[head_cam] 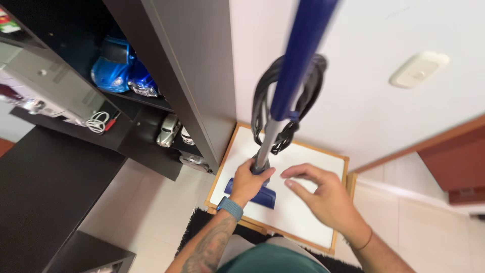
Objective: The person picks up a handheld vacuum cleaner, removes its dust container and filter, and sets the parts on a small table. They unwrap the power cord, attach the wand to the vacuum head, then use a screwdriver to unscrew the back cover of the vacuum body while holding it steady on the table.
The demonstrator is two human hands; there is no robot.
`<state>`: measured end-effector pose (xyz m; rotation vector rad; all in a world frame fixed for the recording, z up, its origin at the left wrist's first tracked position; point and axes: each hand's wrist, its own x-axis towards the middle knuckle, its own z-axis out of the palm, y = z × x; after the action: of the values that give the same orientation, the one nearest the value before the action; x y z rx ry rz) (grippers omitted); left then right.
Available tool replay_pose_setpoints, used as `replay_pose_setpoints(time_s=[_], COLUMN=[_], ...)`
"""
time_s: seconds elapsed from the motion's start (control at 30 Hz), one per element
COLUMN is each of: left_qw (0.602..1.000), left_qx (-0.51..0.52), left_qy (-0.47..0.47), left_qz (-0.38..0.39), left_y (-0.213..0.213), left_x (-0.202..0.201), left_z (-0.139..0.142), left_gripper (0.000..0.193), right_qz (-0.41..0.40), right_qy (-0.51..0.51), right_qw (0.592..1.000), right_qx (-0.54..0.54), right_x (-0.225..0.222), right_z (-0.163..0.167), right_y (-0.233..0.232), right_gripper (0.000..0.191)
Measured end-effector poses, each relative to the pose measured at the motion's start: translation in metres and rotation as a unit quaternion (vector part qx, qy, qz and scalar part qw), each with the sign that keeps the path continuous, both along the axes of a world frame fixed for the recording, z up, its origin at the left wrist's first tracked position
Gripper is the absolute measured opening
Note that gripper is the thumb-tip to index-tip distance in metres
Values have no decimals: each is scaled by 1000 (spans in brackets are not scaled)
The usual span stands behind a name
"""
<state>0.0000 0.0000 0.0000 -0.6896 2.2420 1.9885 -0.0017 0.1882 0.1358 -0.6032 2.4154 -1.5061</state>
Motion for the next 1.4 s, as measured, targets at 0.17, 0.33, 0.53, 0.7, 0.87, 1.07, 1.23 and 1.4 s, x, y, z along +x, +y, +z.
replay_pose_setpoints(time_s=[0.17,0.33,0.53,0.7,0.87,1.07,1.23,1.4], left_qw=[996,986,860,878,880,823,830,798], left_qx=[-31,-112,-386,-328,-349,-424,-446,-487], left_qy=[71,126,278,219,245,363,241,262], left_qz=[48,-13,-187,-273,-207,-110,-233,-241], left_y=[40,75,124,139,93,45,46,43], left_x=[-14,-22,-40,-10,32,59,75,96], left_z=[-21,-9,31,54,73,85,75,72], left_gripper=[24,21,16,16,12,37,15,7], right_qz=[27,134,127,159,124,33,45,62], right_qy=[-93,282,591,549,441,400,411,199], right_qw=[993,946,728,680,771,832,823,855], right_qx=[69,88,324,458,443,382,390,475], right_x=[-2,7,-22,-20,-7,9,32,53], right_z=[9,24,31,22,22,30,-6,-42], right_y=[32,62,73,84,92,99,60,11], right_gripper=[20,30,55,48,16,26,28,25])
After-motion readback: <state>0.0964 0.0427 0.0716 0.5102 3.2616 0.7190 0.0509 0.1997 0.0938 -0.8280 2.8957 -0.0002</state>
